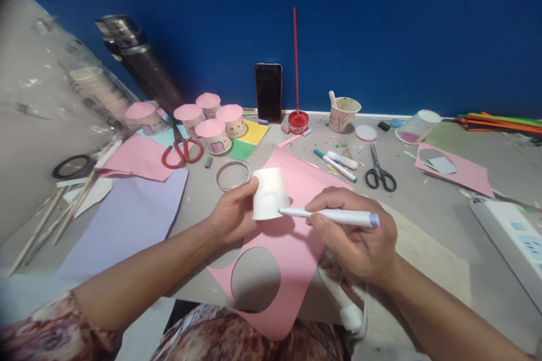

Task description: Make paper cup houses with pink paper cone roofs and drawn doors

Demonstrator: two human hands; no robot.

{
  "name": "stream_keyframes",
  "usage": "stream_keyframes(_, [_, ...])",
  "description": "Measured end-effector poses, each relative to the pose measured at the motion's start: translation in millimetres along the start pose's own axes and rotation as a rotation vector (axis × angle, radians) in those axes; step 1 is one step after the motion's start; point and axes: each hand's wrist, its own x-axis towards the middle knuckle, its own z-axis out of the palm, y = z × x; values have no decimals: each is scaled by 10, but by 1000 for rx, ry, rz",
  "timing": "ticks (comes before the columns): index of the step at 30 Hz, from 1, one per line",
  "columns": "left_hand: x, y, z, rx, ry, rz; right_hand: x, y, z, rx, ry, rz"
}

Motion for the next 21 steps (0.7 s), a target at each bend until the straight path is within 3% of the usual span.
stream_keyframes(4, [14, -38, -3, 19, -51, 55, -7, 7, 21, -39, 26, -30])
stream_keyframes(9, [7, -66, -5, 100, -36, 73, 19, -6, 51, -52, -8, -116])
stream_keyframes(21, [2, -91, -25, 121, -50, 112, 43, -13, 79, -83, -41, -127])
